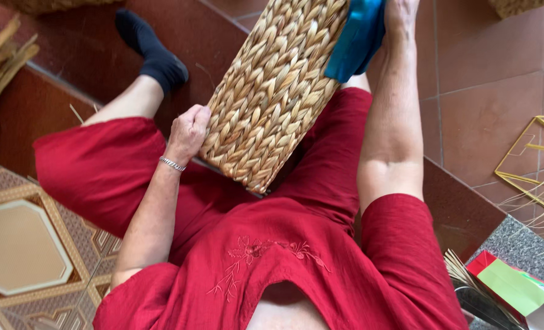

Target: The person sits on the floor with a woven water-hyacinth basket on their lap and wipes its surfaces with a blue cloth, turning the basket to reach different sides and the handle opening. They then use scissors to trim stray fibers from the basket and resume wiping it with the cloth.

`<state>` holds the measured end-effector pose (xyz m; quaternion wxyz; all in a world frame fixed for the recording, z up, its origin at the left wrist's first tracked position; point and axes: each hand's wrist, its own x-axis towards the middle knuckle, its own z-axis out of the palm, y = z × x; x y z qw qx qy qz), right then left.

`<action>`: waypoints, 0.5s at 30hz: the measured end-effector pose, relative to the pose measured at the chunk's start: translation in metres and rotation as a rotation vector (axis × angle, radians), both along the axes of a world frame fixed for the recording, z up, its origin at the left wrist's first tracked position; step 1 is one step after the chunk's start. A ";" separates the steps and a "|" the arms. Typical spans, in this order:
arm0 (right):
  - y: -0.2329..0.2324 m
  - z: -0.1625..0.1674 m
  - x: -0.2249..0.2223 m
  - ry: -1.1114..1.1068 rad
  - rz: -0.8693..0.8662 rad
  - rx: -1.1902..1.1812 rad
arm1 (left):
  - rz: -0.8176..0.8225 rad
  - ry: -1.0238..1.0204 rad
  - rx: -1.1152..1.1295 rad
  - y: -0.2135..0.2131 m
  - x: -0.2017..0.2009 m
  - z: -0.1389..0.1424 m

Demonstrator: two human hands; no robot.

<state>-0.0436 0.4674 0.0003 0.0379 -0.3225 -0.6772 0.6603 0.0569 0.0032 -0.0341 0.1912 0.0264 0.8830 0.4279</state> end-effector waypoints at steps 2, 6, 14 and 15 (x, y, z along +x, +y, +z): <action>0.004 0.002 -0.001 0.068 -0.024 -0.113 | -0.058 0.050 0.088 0.002 -0.020 -0.002; 0.003 0.009 -0.001 0.221 -0.002 -0.163 | -0.030 -0.012 0.446 0.044 -0.080 -0.007; -0.014 0.047 0.037 0.417 -0.038 0.052 | 0.188 0.056 0.182 0.117 -0.081 0.035; -0.012 0.059 0.044 0.473 -0.051 0.092 | 0.176 0.116 0.241 0.115 -0.073 0.044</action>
